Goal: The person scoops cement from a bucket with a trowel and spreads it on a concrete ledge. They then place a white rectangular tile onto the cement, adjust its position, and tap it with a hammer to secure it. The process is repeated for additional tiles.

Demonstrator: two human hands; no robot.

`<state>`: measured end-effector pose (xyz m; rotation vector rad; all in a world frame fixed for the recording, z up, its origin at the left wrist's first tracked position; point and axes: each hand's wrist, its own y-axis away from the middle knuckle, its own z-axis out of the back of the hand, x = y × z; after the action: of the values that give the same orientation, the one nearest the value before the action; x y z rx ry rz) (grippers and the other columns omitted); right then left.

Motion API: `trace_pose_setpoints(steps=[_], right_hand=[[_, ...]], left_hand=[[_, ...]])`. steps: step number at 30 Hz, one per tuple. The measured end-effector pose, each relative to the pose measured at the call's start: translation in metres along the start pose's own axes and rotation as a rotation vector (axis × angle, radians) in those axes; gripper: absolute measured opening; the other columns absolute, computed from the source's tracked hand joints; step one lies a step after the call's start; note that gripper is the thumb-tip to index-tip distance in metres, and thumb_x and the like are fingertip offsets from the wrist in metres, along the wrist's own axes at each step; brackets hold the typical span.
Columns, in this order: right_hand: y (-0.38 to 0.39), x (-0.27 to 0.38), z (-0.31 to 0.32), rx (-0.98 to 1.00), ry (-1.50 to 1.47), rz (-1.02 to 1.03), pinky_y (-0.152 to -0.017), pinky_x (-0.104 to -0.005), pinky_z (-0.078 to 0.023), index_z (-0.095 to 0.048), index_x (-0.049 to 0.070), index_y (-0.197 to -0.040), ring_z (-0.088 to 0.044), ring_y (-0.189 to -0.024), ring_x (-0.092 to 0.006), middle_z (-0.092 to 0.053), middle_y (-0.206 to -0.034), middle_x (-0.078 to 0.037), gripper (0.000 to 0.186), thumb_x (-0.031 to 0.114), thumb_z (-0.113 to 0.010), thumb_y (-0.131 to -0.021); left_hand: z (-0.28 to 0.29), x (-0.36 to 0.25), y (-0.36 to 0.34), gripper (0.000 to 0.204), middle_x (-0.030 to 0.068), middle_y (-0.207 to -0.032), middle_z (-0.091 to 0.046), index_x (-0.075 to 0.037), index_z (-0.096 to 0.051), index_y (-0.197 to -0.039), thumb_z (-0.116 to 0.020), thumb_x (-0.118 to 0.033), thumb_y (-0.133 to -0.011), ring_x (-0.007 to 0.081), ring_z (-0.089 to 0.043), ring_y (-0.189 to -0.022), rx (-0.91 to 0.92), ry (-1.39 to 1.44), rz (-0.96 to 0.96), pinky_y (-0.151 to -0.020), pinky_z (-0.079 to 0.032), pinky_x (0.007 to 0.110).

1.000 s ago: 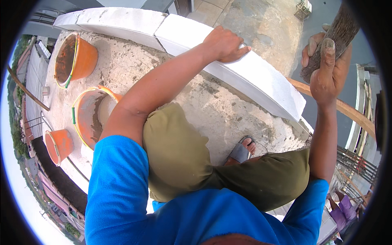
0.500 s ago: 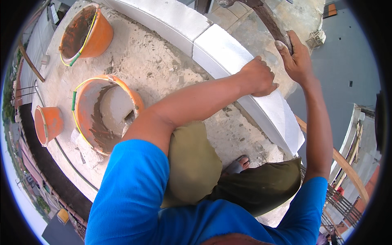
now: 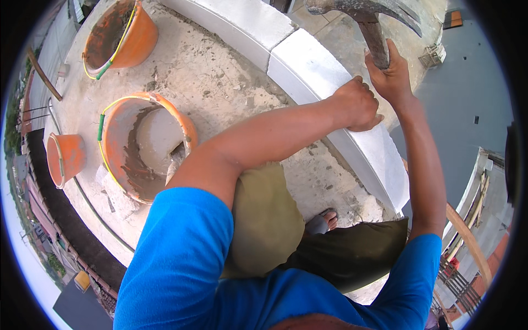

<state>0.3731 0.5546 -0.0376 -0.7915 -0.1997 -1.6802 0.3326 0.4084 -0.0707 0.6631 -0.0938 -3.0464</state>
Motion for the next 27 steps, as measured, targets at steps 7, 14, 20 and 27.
trace_pose_setpoints(steps=[7,14,20,27], right_hand=[[-0.013,0.023,0.011,0.274,0.474,0.053,-0.077,-0.055,-0.055,-0.06,0.011,-0.126,-0.07,-0.09,-0.0464,-0.074,-0.094,-0.022,0.04,0.008,-0.067,-0.086],[-0.017,0.015,0.006,0.412,0.61,0.091,-0.079,-0.0532,-0.056,-0.061,0.013,-0.136,-0.071,-0.094,-0.0458,-0.076,-0.097,-0.021,0.047,0.011,-0.068,-0.089],[-0.002,0.03,0.006,0.086,0.339,0.041,-0.076,-0.0558,-0.055,-0.061,0.011,-0.127,-0.071,-0.09,-0.0454,-0.075,-0.093,-0.022,0.04,0.003,-0.064,-0.087],[0.014,0.06,0.046,0.269,0.624,-0.015,-0.079,-0.0538,-0.056,-0.06,0.01,-0.129,-0.072,-0.091,-0.0454,-0.075,-0.095,-0.023,0.041,0.006,-0.069,-0.09]], left_hand=[[0.006,-0.003,0.005,0.063,0.0154,-0.115,-0.078,-0.003,-0.079,-0.113,-0.041,-0.053,-0.112,0.031,-0.068,-0.121,0.089,-0.023,0.047,-0.114,-0.044,0.047],[0.001,-0.004,0.001,0.064,0.0176,-0.116,-0.077,-0.003,-0.079,-0.114,-0.04,-0.054,-0.112,0.0323,-0.069,-0.119,0.029,-0.059,0.035,-0.115,-0.043,0.048],[-0.002,-0.003,0.0,0.064,0.0189,-0.117,-0.077,-0.003,-0.079,-0.115,-0.04,-0.054,-0.112,0.0333,-0.069,-0.12,0.065,-0.064,0.039,-0.115,-0.044,0.049],[0.009,-0.007,-0.002,0.064,0.017,-0.116,-0.077,-0.004,-0.078,-0.118,-0.039,-0.054,-0.113,0.0322,-0.069,-0.117,0.078,-0.09,0.045,-0.112,-0.045,0.05]])
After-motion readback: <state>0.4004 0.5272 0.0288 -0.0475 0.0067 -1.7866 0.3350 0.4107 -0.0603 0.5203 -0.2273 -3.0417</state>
